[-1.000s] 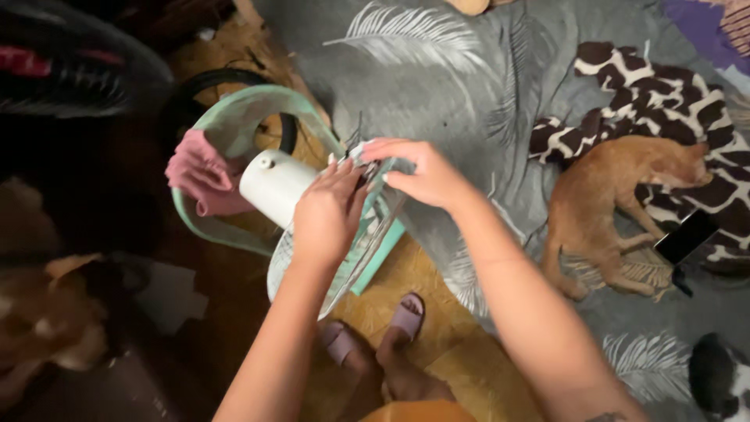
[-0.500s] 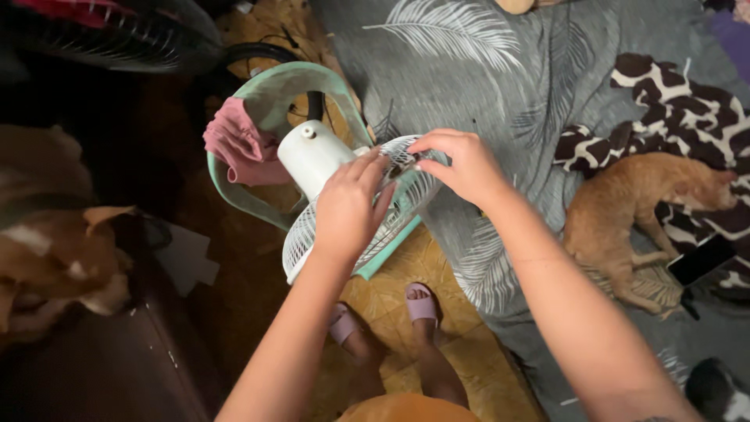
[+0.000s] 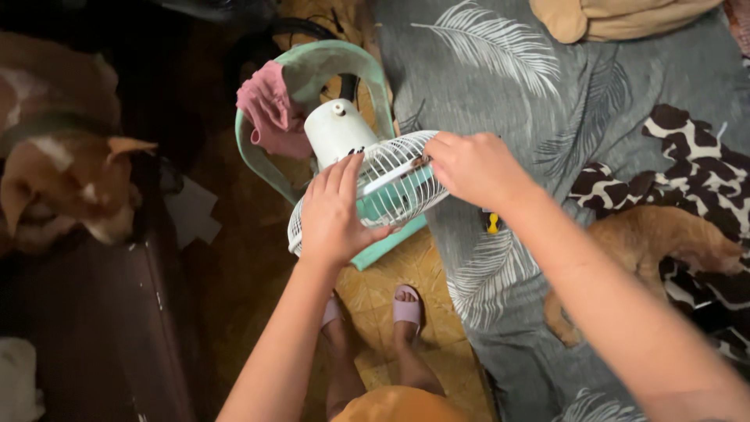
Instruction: The person disassembles a desk fan by using a screwdriver to remove a screw from the rim, then pulls off the front grill and unscrews the center nut by hand to remove the fan blades.
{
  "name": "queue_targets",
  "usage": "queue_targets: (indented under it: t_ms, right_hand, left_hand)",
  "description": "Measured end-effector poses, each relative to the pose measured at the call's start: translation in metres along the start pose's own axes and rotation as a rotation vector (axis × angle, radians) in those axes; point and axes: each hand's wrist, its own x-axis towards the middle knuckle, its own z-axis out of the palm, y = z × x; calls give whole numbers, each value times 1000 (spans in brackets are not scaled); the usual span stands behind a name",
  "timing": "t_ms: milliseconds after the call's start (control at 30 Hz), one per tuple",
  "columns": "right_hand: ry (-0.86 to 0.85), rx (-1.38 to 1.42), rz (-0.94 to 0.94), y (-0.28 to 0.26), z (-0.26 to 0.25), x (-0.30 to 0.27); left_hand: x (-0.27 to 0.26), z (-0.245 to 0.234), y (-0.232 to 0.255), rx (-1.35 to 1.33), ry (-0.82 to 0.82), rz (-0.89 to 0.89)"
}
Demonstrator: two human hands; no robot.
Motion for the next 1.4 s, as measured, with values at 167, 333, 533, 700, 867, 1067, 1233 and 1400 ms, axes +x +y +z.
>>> queue_targets:
  t_ms: [167, 333, 533, 700, 867, 1067, 1233, 1400]
  right_hand:
    - [-96, -146, -179, 20, 1, 6]
    - [-74, -198, -269, 23, 4, 2]
    - [-1, -150, -313, 20, 8, 3]
    - [49, -189, -286, 15, 16, 6]
    - [32, -159, -321, 6, 9, 11]
    - [-256, -208, -356, -6, -11, 38]
    - [-364, -175, -437, -2, -5, 48]
    - [-445, -110, -462, -5, -5, 48]
  left_hand:
    - [-2, 2, -2, -13, 12, 8]
    - [-5, 2, -3, -4, 9, 8]
    - [-4, -4, -7, -11, 8, 50]
    - [-1, -6, -8, -17, -27, 31]
    - [-1, -12, -11, -18, -55, 65]
    - [2, -14, -17, -42, -63, 122]
    - [2, -12, -16, -18, -88, 72]
    - [5, -20, -24, -13, -103, 94]
